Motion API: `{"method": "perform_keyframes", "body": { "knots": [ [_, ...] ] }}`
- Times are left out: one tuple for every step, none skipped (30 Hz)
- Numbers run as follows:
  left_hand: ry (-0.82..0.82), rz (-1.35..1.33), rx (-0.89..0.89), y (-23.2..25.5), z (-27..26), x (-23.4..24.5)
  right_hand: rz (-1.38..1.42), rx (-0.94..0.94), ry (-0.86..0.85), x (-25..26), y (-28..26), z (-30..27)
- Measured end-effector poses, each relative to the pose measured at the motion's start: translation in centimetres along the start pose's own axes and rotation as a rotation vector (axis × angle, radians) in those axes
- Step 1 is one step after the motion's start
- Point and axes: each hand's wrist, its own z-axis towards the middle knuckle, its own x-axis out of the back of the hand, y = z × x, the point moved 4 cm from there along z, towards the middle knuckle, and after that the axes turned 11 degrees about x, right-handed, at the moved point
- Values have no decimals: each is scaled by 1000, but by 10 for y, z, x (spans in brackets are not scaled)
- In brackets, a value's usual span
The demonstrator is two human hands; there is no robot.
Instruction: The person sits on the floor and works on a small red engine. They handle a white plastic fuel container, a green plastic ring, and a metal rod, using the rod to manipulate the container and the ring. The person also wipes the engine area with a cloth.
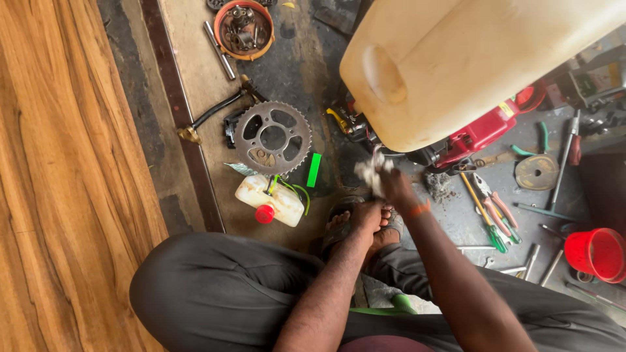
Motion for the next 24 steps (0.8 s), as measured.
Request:
{"method": "perform_keyframes", "body": {
  "knots": [
    [142,131,-18,0,2,1,193,-170,-6,3,8,-24],
    [285,262,-34,1,4,2,382,-285,13,6,14,-47],
    [427,393,-52,3,5,3,553,-321,32,9,18,-67],
    [454,361,-139,7,7,2,760,-298,71,13,20,-84],
    [479,328,-227,12,7,2,770,-285,40,15,21,-97],
    [504,295,-326,25,10,2,782,-263,13,18,22,-104],
    [311,158,-263,30,17,-3,794,-239,-13,20,22,-111],
    [118,21,-190,30,21,-9,474,2,-44,23,15,-114],
    [-75,-113,-114,29,21,-18,148,234,-70,23,4,-120],
    [-216,-189,-91,35,22,-23,-184,468,-92,22,-8,-124],
    [-360,-263,-68,41,23,-28,-276,410,-111,23,-11,-128],
    [-506,-326,-41,47,21,-33,-365,345,-122,24,-15,-135],
    [-508,-392,44,50,21,-33,-451,277,-131,28,-17,-142],
    [-515,-456,139,48,20,-36,-316,162,-107,39,-14,-154],
    [-519,-520,234,47,18,-38,-178,49,-84,53,-7,-167],
    [-547,-453,199,41,12,-37,-42,-69,-75,63,0,-184],
    [-574,-387,163,35,4,-31,83,-105,40,76,5,-197],
    [-610,-314,99,51,-1,-26,204,-115,170,98,8,-193],
    [-707,-362,114,65,-8,-24,326,-123,298,116,11,-187],
    [-802,-402,161,63,-21,-23,115,-164,255,120,12,-190],
    [-897,-442,210,63,-34,-22,-94,-208,207,121,12,-187],
    [-936,-436,204,72,-44,-28,-307,-243,177,133,10,-177],
    [-976,-430,199,75,-57,-33,-119,-154,161,134,2,-168],
    [-1012,-422,198,77,-72,-35,70,-59,146,120,-16,-157]
  ]
}}
